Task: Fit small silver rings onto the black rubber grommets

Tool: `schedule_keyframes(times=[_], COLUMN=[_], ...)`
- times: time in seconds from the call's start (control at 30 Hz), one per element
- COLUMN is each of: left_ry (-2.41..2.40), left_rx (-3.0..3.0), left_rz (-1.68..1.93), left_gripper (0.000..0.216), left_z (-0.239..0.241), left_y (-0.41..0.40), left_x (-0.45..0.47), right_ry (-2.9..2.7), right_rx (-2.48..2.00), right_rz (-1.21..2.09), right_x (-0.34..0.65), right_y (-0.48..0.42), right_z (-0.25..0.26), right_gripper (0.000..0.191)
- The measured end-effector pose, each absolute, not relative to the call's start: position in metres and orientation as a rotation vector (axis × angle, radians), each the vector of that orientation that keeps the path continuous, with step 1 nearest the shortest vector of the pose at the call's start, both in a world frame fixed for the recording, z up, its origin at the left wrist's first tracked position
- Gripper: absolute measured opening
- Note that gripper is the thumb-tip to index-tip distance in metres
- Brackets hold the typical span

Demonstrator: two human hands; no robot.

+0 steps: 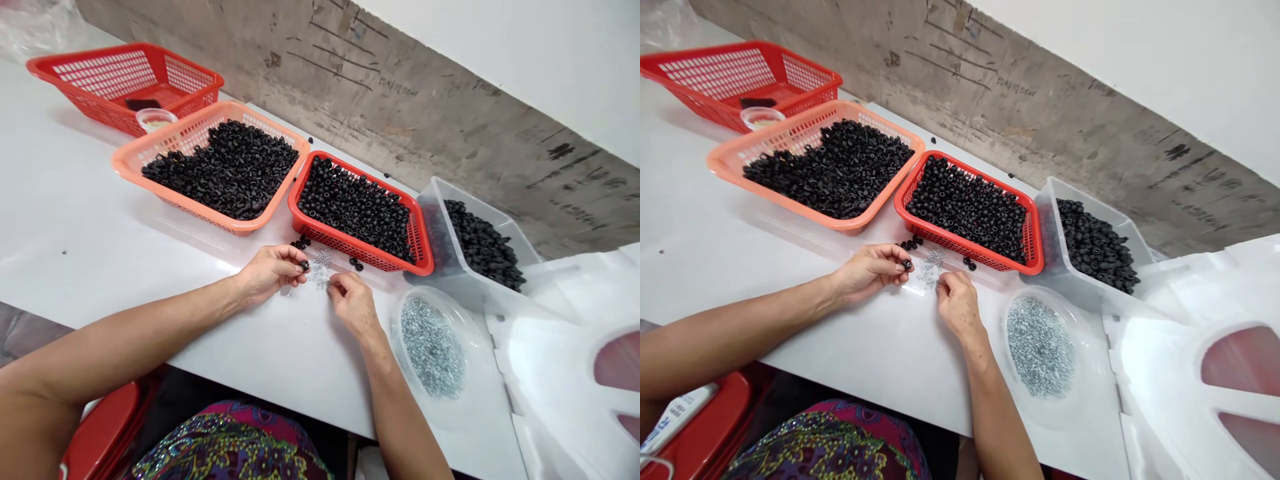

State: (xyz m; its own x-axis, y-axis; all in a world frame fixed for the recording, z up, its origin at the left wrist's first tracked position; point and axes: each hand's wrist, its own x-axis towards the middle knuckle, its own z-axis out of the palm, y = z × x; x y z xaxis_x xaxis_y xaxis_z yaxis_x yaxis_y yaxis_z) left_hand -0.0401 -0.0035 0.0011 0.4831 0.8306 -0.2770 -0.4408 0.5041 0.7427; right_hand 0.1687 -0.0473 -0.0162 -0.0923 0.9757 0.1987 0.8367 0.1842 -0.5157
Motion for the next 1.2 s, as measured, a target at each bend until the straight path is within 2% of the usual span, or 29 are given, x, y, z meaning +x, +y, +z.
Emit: schedule_keyframes(times=[0.33, 0.47, 0.63, 0.77, 0.87, 1.2], left_ry=[0.700, 0.713, 0.718, 0.705, 0.663, 0.677], left_rx=[0.688, 0.717, 0.768, 0.804, 0.820, 0.743], left_rz=[0.817, 0.795, 0.782, 0.809, 0.825, 0.833], left_gripper=[0.018, 0.018, 0.020, 0.024, 0.025, 0.019], left_z=[0.001, -0.001, -0.004, -0.005, -0.006, -0.011], left_y=[-0.005, -0.006, -0.007, -0.007, -0.008, -0.006], left_x=[-0.038, -0.038, -0.036, -0.033, -0.031, -0.028], right_ry=[-2.025, -1.935, -1.621, -1.364, -1.300, -1.282], right_rx=[-1.709, -1.679, -1.668, -1.455, -1.356, -1.506], right_rz=[0.341, 0.427, 0.840, 1.245, 1.432, 1.326], right_x=[0.164, 0.163, 0.163, 0.162, 0.160, 0.147], right_y=[-0.045, -0.046, -0.044, -0.045, -0.047, -0.046], right_z=[-0.014, -0.012, -0.007, -0.001, 0.001, -0.003], right_gripper=[0.017, 0.013, 0.016, 0.020, 0.019, 0.019])
